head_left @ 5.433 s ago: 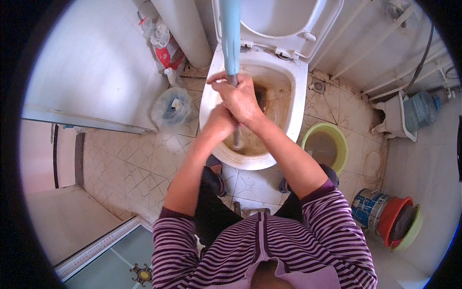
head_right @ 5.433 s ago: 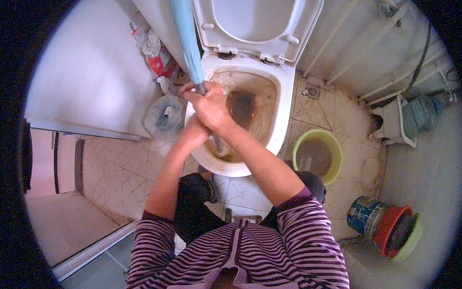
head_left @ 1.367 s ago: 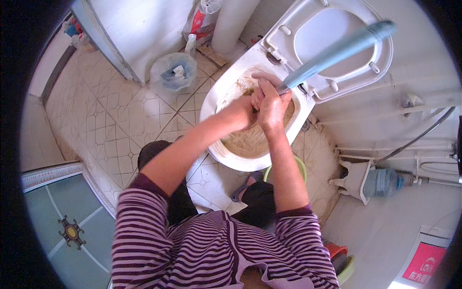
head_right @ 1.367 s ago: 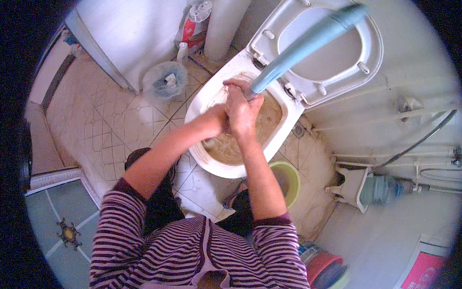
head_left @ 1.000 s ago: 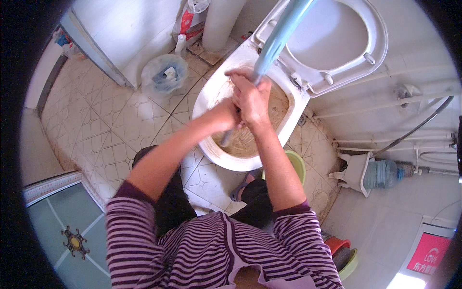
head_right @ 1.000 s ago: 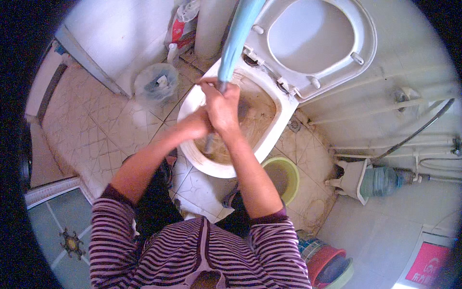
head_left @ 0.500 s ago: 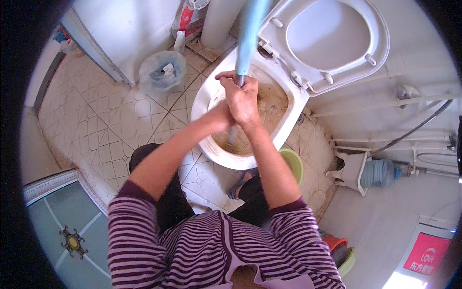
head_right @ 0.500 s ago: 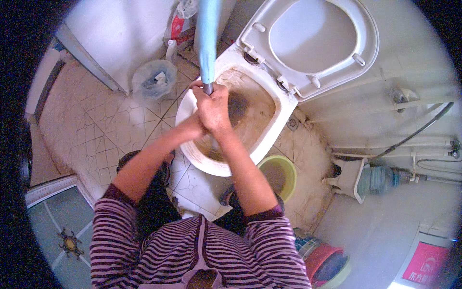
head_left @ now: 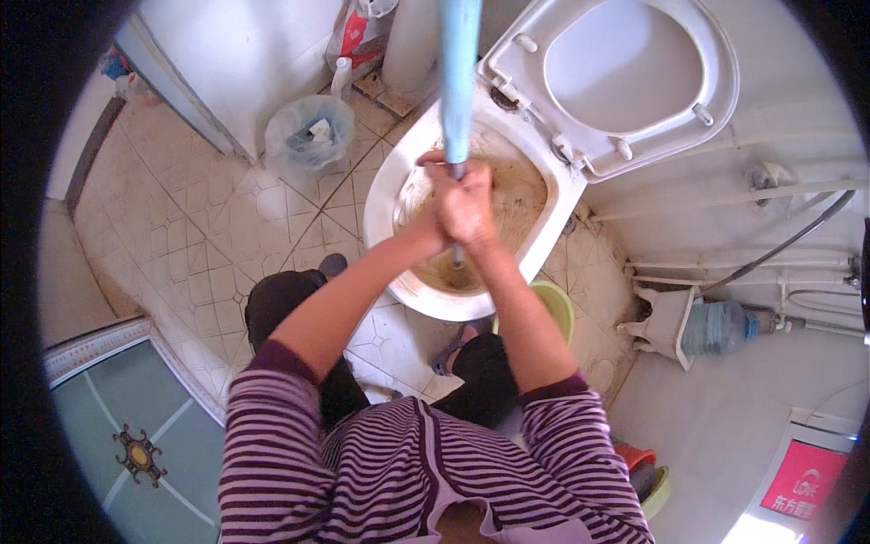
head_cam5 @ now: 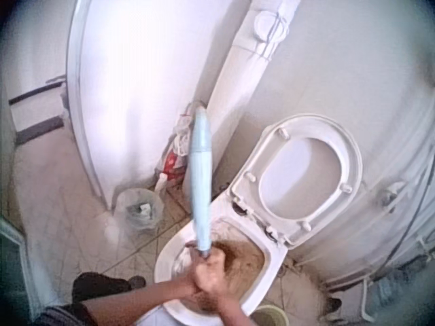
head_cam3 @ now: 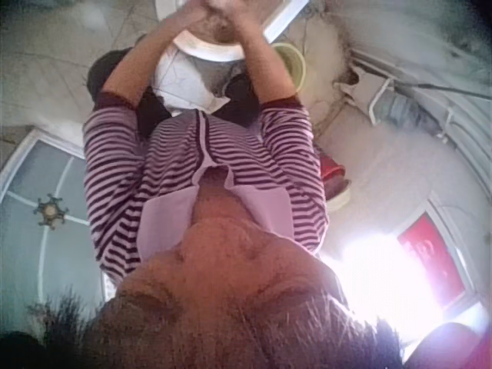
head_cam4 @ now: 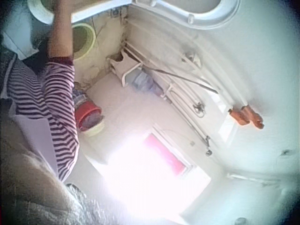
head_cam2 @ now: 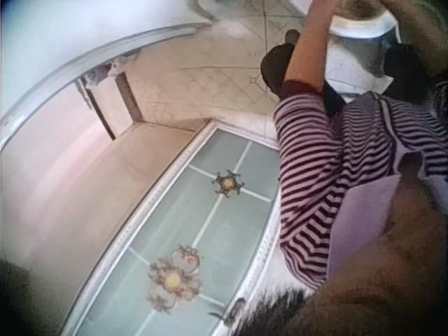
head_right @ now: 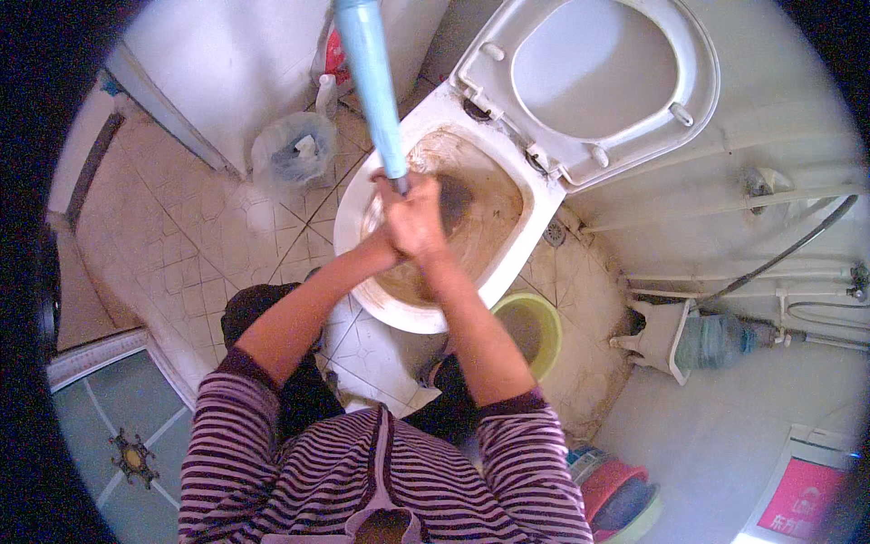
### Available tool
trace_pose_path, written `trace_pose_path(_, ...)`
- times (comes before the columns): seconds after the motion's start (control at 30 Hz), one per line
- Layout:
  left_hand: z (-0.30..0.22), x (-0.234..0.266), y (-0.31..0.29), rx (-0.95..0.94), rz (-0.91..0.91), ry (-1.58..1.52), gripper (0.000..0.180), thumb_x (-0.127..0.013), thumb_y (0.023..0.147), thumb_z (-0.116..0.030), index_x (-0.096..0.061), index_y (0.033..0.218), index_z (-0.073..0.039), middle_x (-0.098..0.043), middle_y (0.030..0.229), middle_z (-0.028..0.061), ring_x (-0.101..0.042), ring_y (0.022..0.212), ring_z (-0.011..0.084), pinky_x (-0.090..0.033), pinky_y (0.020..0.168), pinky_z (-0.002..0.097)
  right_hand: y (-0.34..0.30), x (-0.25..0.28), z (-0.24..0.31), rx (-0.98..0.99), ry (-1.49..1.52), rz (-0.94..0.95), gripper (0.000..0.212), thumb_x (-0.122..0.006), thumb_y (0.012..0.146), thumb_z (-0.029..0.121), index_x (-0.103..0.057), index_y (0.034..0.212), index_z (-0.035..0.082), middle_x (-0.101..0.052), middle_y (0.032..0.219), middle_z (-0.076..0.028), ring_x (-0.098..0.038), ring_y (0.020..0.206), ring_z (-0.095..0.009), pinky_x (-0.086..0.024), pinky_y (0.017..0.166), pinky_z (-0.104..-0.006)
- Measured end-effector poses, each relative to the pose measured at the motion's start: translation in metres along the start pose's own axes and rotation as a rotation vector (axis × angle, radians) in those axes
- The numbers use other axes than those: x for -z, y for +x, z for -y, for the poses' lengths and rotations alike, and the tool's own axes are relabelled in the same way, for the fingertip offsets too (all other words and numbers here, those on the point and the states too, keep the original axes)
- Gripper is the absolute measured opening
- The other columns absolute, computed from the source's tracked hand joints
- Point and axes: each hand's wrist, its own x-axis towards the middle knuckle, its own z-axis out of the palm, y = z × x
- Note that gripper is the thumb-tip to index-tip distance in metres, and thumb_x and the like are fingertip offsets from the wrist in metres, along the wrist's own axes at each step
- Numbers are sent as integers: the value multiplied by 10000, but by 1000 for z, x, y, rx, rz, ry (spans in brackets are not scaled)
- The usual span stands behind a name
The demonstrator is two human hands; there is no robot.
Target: The person scrubs the inside of a dirty toilet bowl using a long-handled toilet brush. They repeatedly scrub the stained surfaces and dip the brush into a yellow bucket of water to rinse it.
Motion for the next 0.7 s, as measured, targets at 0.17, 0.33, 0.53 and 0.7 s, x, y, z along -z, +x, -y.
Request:
trace_pose_path(0.17,-8,38,-36,-43,-198,20,284,-607,816,-203,-585,1026,-12,-626,1043,164,-586,1010,254,-463,856,371,-3,-37,17,80,142,63,120,-570,809,58,-664,843,-8,-556,637,0,-480,583,-83,-409,538,-262)
trace_pose_path(0.33,13,-23,6,-115,-266,-6,296,-583,825,-212,-580,1060,-31,-616,1075,189,-577,1034,274,-464,849,387,3,9,-7,3,-31,-5,137,-538,788,29,-664,822,-14,-598,703,-18,-525,670,-90,-440,632,-259)
trace_pose_path(0.53,-2,6,-5,46,-8,138,347,-575,852,-248,-538,1089,3,-570,1157,158,-538,1084,244,-458,855,376,0,-10,-7,-3,-25,40,132,-564,830,54,-668,880,-10,-577,702,10,-502,640,-80,-423,582,-243)
trace_pose_path(0.7,-4,49,-44,21,-123,125,346,-568,866,-251,-530,1094,7,-552,1174,139,-521,1092,228,-446,873,376,-5,-50,10,132,80,132,135,-568,846,71,-655,906,-12,-528,669,31,-467,614,-62,-404,550,-237)
